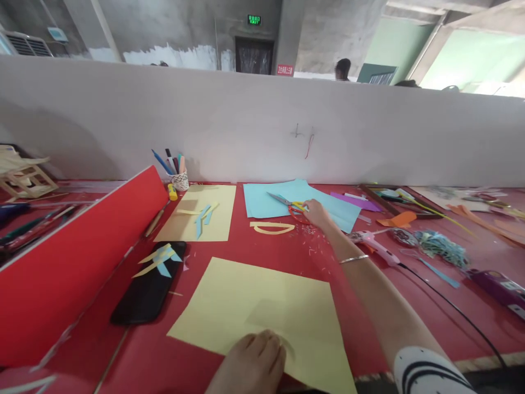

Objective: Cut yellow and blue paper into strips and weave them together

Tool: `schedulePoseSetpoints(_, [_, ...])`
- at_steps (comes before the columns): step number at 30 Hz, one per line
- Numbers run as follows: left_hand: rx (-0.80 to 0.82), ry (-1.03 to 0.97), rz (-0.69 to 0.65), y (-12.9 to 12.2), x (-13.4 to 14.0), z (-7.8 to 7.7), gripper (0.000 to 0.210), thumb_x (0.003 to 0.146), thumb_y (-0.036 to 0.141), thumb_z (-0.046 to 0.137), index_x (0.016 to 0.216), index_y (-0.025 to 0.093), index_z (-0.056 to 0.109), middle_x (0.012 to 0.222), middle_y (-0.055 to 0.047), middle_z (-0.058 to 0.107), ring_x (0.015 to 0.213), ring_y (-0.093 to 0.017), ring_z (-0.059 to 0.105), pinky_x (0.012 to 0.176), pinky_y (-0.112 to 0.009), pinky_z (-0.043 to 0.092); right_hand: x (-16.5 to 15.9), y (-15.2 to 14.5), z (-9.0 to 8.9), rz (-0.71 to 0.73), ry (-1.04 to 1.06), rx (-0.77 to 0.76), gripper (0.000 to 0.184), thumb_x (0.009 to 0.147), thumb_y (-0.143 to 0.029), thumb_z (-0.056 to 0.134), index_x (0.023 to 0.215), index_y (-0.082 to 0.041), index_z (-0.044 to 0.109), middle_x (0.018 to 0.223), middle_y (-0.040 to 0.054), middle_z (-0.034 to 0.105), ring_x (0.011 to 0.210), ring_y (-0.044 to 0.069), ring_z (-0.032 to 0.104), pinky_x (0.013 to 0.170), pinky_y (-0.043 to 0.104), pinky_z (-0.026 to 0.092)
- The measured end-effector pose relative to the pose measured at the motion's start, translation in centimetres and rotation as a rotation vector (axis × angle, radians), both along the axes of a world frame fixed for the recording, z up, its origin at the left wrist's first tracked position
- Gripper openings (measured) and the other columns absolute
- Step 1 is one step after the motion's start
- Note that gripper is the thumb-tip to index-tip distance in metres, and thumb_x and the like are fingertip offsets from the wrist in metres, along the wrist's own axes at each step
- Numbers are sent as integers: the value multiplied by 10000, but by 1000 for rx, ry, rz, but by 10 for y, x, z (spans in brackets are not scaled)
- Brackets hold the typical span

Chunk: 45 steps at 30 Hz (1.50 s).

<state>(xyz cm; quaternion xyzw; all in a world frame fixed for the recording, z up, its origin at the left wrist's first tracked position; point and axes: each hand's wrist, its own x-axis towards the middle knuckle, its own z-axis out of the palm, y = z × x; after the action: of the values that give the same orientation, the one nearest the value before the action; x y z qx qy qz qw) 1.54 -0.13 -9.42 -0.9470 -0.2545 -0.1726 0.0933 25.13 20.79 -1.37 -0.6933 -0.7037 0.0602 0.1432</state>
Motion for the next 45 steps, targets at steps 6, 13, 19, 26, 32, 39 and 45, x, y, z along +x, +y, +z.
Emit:
schedulePoseSetpoints(6, [-143, 85, 298, 4, 30, 7, 274, 752, 84, 502, 1014, 135, 564, 908, -76, 641, 866, -190, 591, 620, -254, 521, -24, -69, 29, 288, 138, -76, 189, 821, -209, 427, 933, -186, 578, 915, 16, 611, 824, 118, 565, 734, 230, 430])
schedulePoseSetpoints(13, [-412, 199, 289, 22, 37, 31, 311, 751, 20, 463, 1030, 110, 567, 942, -106, 639, 873, -190, 601, 570, -235, 534, -50, -188, -7, 676, 193, -253, 433, 718, -262, 580, 1128, -183, 466, 1063, 73, 541, 980, 177, 489, 827, 300, 410])
schedulePoseSetpoints(19, [-455, -68, 194, 23, -19, 29, 279, 805, 76, 424, 1004, 199, 576, 997, -6, 638, 913, -122, 582, 764, -227, 497, -43, -197, -49, 631, 73, -144, 182, 822, -151, 430, 942, -196, 559, 983, 57, 584, 932, 171, 507, 799, 312, 405])
schedulePoseSetpoints(26, [-278, -60, 295, 28, -51, 26, 377, 879, 238, 280, 742, 193, 628, 717, -15, 657, 620, -122, 611, 522, -208, 464, -39, -180, -37, 741, -61, -23, 306, 884, -173, 325, 711, -166, 576, 717, 27, 592, 666, 124, 494, 642, 253, 368])
schedulePoseSetpoints(32, [-345, 50, 297, 43, -49, 27, 328, 871, 249, 299, 715, 181, 580, 700, -16, 627, 644, -142, 587, 553, -238, 427, -40, -167, -51, 727, -253, 82, 311, 869, -176, 336, 640, -162, 546, 649, 25, 536, 607, 131, 438, 593, 262, 297])
schedulePoseSetpoints(39, [-386, 95, 354, 48, -49, 26, 346, 874, 306, 277, 671, 180, 527, 593, 0, 536, 557, -131, 525, 495, -227, 341, -40, -165, -59, 633, -171, 66, 297, 877, -222, 324, 659, -162, 517, 636, 20, 523, 584, 123, 434, 587, 244, 286])
schedulePoseSetpoints(45, [-359, 61, 437, 47, -50, 21, 417, 876, 343, 236, 559, 178, 451, 526, 12, 495, 478, -114, 476, 445, -216, 286, -38, -164, -57, 605, -88, 31, 325, 893, -258, 301, 655, -166, 502, 625, 15, 518, 572, 119, 432, 581, 232, 289])
